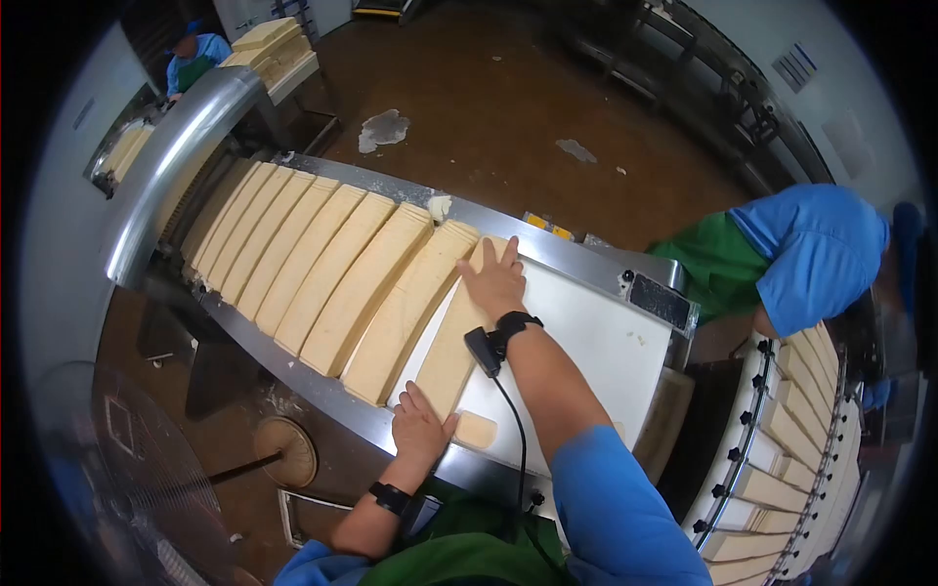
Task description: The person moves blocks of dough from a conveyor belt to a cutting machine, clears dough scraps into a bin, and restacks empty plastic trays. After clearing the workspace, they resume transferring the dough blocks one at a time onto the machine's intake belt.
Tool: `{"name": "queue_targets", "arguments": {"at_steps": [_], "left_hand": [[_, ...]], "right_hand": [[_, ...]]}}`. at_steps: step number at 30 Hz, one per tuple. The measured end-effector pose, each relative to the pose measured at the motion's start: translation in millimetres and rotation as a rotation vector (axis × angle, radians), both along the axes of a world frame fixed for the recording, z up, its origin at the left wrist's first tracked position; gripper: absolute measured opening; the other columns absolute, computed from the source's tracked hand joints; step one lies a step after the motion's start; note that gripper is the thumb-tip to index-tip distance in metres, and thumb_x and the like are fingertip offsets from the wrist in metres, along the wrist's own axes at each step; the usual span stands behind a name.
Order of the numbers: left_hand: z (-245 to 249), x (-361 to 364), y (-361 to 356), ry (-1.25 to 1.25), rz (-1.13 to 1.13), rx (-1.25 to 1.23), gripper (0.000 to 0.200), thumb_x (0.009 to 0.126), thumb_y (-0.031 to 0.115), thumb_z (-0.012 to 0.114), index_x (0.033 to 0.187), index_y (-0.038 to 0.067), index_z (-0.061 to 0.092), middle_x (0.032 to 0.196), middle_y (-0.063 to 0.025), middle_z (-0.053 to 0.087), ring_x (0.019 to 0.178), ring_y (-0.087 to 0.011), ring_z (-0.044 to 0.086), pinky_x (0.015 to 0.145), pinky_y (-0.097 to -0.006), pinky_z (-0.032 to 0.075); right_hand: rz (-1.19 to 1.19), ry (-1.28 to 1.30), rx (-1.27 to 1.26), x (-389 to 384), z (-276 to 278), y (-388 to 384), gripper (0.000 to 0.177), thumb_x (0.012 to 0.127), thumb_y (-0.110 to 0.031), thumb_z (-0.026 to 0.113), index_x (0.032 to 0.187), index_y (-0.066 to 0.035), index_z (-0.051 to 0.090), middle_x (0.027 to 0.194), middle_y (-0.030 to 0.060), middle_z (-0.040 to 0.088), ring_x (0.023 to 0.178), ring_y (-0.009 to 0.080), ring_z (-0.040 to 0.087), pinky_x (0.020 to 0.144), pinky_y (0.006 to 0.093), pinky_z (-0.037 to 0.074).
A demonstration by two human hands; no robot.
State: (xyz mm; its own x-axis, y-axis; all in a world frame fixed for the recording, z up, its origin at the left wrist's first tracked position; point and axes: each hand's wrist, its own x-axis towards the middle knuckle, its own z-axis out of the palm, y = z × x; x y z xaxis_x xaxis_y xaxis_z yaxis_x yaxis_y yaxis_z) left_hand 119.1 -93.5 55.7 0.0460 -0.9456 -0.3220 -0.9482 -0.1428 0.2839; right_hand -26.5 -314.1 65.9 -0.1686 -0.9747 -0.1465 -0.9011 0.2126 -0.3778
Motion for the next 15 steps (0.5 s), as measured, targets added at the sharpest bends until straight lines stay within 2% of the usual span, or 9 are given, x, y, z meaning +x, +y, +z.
{"name": "queue_targets", "arguments": {"at_steps": [2, 3, 5, 9, 11, 12, 13, 15], "left_hand": [[-3.5, -0.6, 1.3, -0.021, -0.046, -0.049, 0.102, 0.074, 0.048, 0.071, 0.136, -0.017, 0.024, 0.115, -0.0236, 0.048, 0.097, -0.0339, 0.054, 0.084, -0.0383, 0.049], [-5.9, 1.5, 2.1, -0.013, -0.045, -0.062, 0.102, 0.073, 0.048, 0.072, 0.136, -0.017, 0.024, 0.115, -0.0244, 0.048, 0.097, -0.035, 0.054, 0.084, -0.0396, 0.048], [-17.3, 7.2, 3.6, 0.035, -0.11, -0.141, 0.098, 0.071, 0.041, 0.075, 0.133, -0.018, 0.026, 0.116, -0.0266, 0.048, 0.099, -0.0387, 0.053, 0.086, -0.0431, 0.047], [5.6, -7.6, -2.4, 0.247, -0.3, -0.06, 0.091, 0.068, 0.033, 0.079, 0.13, -0.012, 0.03, 0.113, -0.0264, 0.047, 0.1, -0.0426, 0.052, 0.086, -0.0464, 0.047], [21.5, -36.9, 0.3, 0.353, -0.379, 0.006, 0.089, 0.067, 0.032, 0.08, 0.129, -0.01, 0.03, 0.113, -0.0262, 0.045, 0.098, -0.0438, 0.053, 0.085, -0.0481, 0.048], [30.0, -52.7, 4.6, 0.42, -0.413, 0.088, 0.089, 0.067, 0.031, 0.08, 0.13, -0.008, 0.029, 0.113, -0.0263, 0.044, 0.095, -0.0448, 0.054, 0.083, -0.0495, 0.048], [35.3, -68.0, 10.5, 0.479, -0.438, 0.174, 0.09, 0.068, 0.031, 0.08, 0.13, -0.007, 0.027, 0.114, -0.0265, 0.042, 0.093, -0.0459, 0.054, 0.081, -0.0509, 0.049], [38.4, -101.3, 23.3, 0.406, -0.539, 0.161, 0.088, 0.07, 0.028, 0.078, 0.131, -0.006, 0.024, 0.117, -0.0268, 0.04, 0.087, -0.0472, 0.056, 0.077, -0.0514, 0.051]], "right_hand": [[-0.032, 0.035, 0.049, 1.9, 5.7, 2.4, 0.069, 0.088, -0.054, 0.052, 0.145, -0.017, 0.036, 0.155, 0.0203, 0.015, 0.126, 0.041, 0.042, 0.101, 0.0459, 0.041], [-0.055, 0.068, 0.019, -0.5, 3.6, 4.9, 0.065, 0.086, -0.049, 0.054, 0.139, -0.015, 0.041, 0.152, 0.0214, 0.02, 0.118, 0.0405, 0.048, 0.097, 0.0442, 0.045], [-0.133, 0.044, 0.055, -17.7, 13.7, 13.7, 0.062, 0.082, -0.042, 0.057, 0.135, -0.012, 0.042, 0.147, 0.0221, 0.025, 0.115, 0.0405, 0.05, 0.095, 0.0439, 0.045], [-0.449, -0.041, 0.144, -95.3, 38.5, 62.2, 0.075, 0.074, -0.037, 0.065, 0.136, -0.009, 0.033, 0.14, 0.0202, 0.029, 0.115, 0.0405, 0.049, 0.091, 0.0479, 0.047], [-0.617, -0.098, 0.153, -145.5, 42.3, 96.9, 0.079, 0.071, -0.036, 0.068, 0.135, -0.008, 0.032, 0.144, 0.0202, 0.024, 0.12, 0.044, 0.045, 0.092, 0.0517, 0.045], [-0.673, -0.039, 0.13, -165.4, 42.4, 115.2, 0.084, 0.07, -0.037, 0.069, 0.137, -0.004, 0.03, 0.15, 0.024, 0.013, 0.13, 0.0456, 0.035, 0.094, 0.0555, 0.044], [-0.72, -0.037, 0.118, -182.8, 38.6, 133.0, 0.084, 0.07, -0.037, 0.069, 0.137, -0.004, 0.03, 0.15, 0.024, 0.013, 0.13, 0.0456, 0.035, 0.094, 0.0555, 0.044], [-0.777, 0.069, -0.036, -212.0, 31.6, 164.1, 0.092, 0.07, -0.036, 0.072, 0.141, 0.0, 0.026, 0.152, 0.0286, 0.0, 0.137, 0.0444, 0.025, 0.096, 0.0596, 0.041]]}}
